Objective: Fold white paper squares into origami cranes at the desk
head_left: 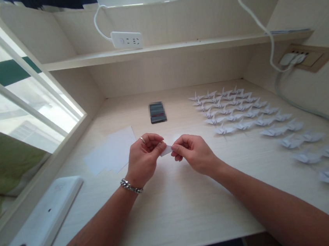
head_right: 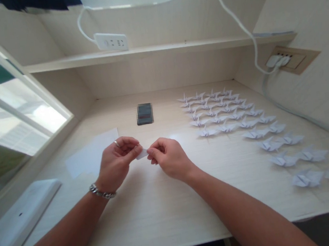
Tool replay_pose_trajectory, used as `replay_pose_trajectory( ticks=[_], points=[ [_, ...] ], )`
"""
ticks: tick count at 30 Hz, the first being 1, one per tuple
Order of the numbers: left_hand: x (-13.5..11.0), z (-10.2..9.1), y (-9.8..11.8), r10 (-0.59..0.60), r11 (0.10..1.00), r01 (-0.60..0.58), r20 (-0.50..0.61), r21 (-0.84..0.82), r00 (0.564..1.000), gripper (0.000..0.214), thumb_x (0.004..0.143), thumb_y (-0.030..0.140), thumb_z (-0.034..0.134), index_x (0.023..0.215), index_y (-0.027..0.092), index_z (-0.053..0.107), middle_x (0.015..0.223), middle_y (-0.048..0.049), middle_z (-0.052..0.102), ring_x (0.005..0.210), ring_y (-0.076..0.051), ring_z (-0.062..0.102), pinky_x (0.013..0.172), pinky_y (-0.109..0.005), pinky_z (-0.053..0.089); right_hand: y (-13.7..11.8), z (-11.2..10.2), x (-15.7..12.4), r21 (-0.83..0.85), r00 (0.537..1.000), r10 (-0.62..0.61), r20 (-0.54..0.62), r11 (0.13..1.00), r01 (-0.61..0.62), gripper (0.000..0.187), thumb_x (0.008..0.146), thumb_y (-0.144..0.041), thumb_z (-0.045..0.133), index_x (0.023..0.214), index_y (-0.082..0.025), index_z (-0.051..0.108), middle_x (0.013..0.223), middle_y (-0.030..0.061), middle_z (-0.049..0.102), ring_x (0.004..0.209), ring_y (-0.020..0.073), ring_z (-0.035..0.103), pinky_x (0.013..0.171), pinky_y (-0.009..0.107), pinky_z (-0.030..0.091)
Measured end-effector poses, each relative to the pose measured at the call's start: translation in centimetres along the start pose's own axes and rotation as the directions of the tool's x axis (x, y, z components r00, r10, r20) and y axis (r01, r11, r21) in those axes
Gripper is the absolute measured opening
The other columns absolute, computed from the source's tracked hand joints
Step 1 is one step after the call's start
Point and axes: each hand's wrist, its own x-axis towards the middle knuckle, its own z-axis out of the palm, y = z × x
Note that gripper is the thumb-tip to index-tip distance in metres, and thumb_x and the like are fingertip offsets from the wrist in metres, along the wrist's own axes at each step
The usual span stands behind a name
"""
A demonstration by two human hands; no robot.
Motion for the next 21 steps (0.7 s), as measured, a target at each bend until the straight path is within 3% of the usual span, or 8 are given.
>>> replay_pose_trajectory(
  ticks=[4, 10, 14, 17, 21],
  points=[
    [0.0, 0.0, -0.1, 0.025, 0.999, -0.025, 0.019, 0.046, 1.000, 0.018, 0.068, 0.017, 0.076, 0.080, 0.014, 0.063, 0.069, 0.0001, 0.065, 0.064, -0.011, 0.060, 0.062, -0.023, 0.048, -0.1, -0.1, -0.1, -0.047, 0.999, -0.009, 0.046, 0.999, 0.011, 0.015, 0.082, -0.030, 0.061, 0.079, -0.015, 0.063, 0.072, 0.0042, 0.068, 0.064, 0.0141, 0.062, 0.062, 0.028, 0.051],
    [0.4, -0.8, 0.1, -0.072, 0.994, 0.050, 0.222, 0.100, 0.972, 0.021, 0.074, 0.022, 0.070, 0.092, 0.013, 0.065, 0.069, -0.0024, 0.067, 0.063, -0.013, 0.061, 0.061, -0.025, 0.047, -0.1, -0.7, 0.0, -0.211, 0.996, 0.024, 0.090, 0.977, -0.005, 0.013, 0.082, -0.027, 0.058, 0.076, -0.017, 0.062, 0.068, 0.0030, 0.067, 0.062, 0.0146, 0.062, 0.060, 0.027, 0.049],
    [0.5, -1.2, 0.5, -0.094, 0.985, 0.052, 0.257, 0.164, 0.962, 0.022, 0.078, 0.027, 0.065, 0.096, 0.013, 0.065, 0.070, -0.0030, 0.068, 0.065, -0.014, 0.062, 0.062, -0.025, 0.047, -0.3, -1.1, 0.1, -0.238, 0.993, 0.038, 0.112, 0.971, -0.011, 0.012, 0.081, -0.027, 0.057, 0.076, -0.017, 0.062, 0.069, 0.0033, 0.068, 0.060, 0.0143, 0.061, 0.055, 0.026, 0.046],
    [0.4, -1.1, 0.5, -0.091, 0.944, -0.021, 0.319, 0.330, 0.944, 0.020, 0.081, 0.033, 0.062, 0.090, 0.015, 0.065, 0.074, -0.0043, 0.068, 0.067, -0.015, 0.061, 0.061, -0.025, 0.045, -0.4, -1.3, 0.0, -0.315, 0.993, -0.008, 0.119, 0.948, 0.046, 0.013, 0.082, -0.025, 0.056, 0.075, -0.017, 0.063, 0.069, 0.0027, 0.068, 0.061, 0.0137, 0.061, 0.057, 0.025, 0.044],
    [0.2, -1.0, 0.3, -0.044, 0.792, -0.202, 0.384, 0.576, 0.922, 0.019, 0.084, 0.032, 0.057, 0.076, 0.016, 0.066, 0.067, -0.0014, 0.063, 0.060, -0.013, 0.052, 0.057, -0.024, 0.039, -0.6, -1.2, -0.2, -0.450, 0.987, -0.089, 0.131, 0.882, 0.139, 0.013, 0.081, -0.023, 0.056, 0.072, -0.018, 0.065, 0.067, 0.0008, 0.065, 0.061, 0.0128, 0.057, 0.057, 0.025, 0.040]
  ],
)
